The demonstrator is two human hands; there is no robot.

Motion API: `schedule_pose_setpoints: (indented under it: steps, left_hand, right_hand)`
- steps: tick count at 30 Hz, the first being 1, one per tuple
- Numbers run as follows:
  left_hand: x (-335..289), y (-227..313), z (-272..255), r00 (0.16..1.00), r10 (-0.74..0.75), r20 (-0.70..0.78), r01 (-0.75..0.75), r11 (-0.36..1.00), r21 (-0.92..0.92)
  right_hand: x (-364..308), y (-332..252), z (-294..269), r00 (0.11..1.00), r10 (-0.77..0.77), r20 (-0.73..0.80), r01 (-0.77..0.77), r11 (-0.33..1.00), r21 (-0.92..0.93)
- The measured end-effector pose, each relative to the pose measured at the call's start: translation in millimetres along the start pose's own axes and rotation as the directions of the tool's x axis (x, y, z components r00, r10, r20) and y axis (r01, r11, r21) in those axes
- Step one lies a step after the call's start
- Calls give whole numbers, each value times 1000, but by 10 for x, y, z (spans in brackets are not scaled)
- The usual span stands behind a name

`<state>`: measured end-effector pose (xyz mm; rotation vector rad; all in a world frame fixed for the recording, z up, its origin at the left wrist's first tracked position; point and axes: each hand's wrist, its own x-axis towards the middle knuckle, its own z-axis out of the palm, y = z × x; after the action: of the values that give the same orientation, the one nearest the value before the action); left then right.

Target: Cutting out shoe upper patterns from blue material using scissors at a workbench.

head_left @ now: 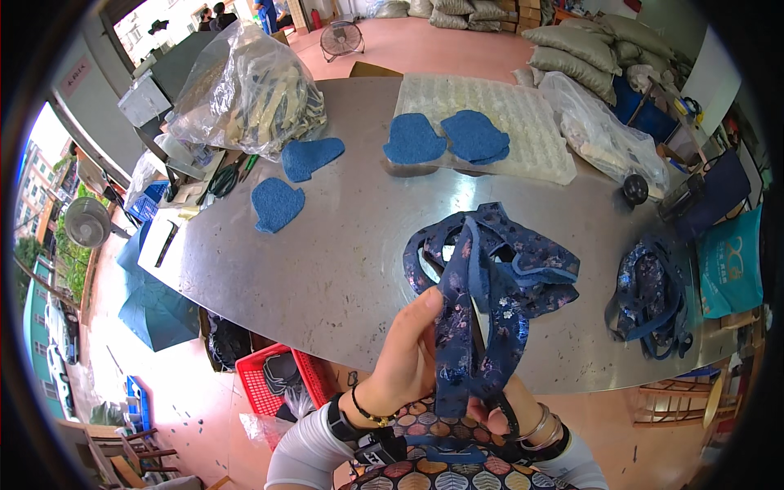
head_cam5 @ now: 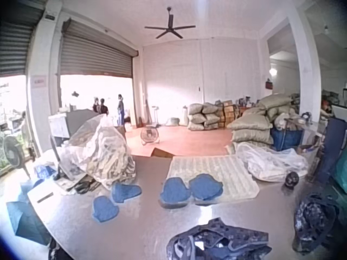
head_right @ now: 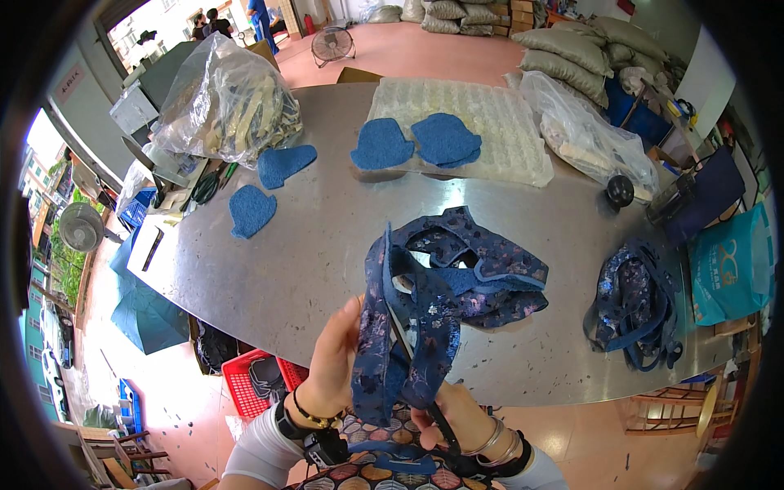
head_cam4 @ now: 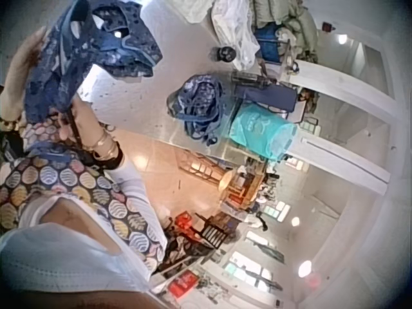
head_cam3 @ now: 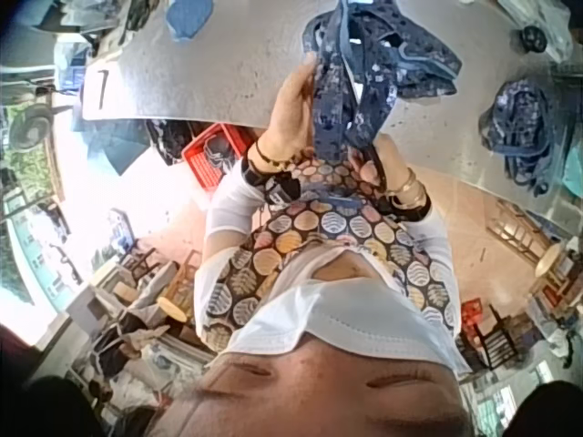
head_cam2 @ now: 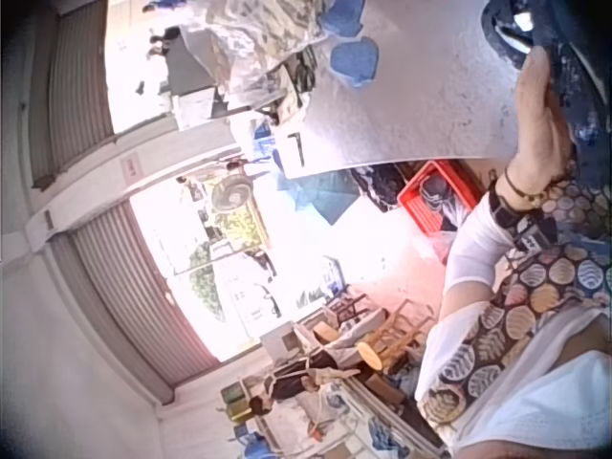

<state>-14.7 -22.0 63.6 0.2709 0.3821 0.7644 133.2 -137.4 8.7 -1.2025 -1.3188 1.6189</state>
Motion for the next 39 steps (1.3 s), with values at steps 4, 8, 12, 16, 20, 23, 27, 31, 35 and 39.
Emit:
schedule_pose_setpoints:
  steps: [4, 8, 12, 16, 20, 23, 27, 31, 35, 39]
  left_hand:
    - [43, 25, -41, 999, -42, 4, 42, 999, 21]
    - [68, 24, -39, 1000, 23, -18, -22, 999, 26]
    - [68, -11, -79, 985, 172, 15, -172, 977, 126]
    - [43, -73, -26, 958, 287, -24, -278, 942, 188]
    - [18, -66, 10, 947, 318, -45, -302, 930, 208]
    - [2, -59, 42, 947, 319, -38, -304, 929, 209]
    - [-1, -54, -2, 946, 322, -39, -307, 927, 214]
    - [2, -58, -12, 948, 315, -49, -297, 929, 222]
    - [4, -71, -52, 951, 305, -47, -288, 932, 222]
    - [-9, -66, 10, 954, 294, -50, -276, 933, 231]
  right_hand:
    - [-17, 33, 48, 998, -25, -51, 27, 999, 37]
    - [-7, 7, 58, 998, -17, -63, 21, 998, 64]
    - [36, -28, 110, 998, 1, -66, 14, 974, 227]
    - [55, -66, 137, 998, 6, -68, 11, 969, 246]
    - [68, -90, 122, 998, 4, -62, 10, 973, 230]
    - [57, -110, 88, 998, -5, -68, 18, 980, 197]
    - [46, -93, 105, 996, -31, -86, 43, 990, 135]
    - [32, -47, 77, 997, -27, -66, 31, 997, 67]
    - [13, -13, 75, 997, -21, -78, 24, 999, 34]
    - [41, 20, 73, 994, 73, -87, -70, 997, 32]
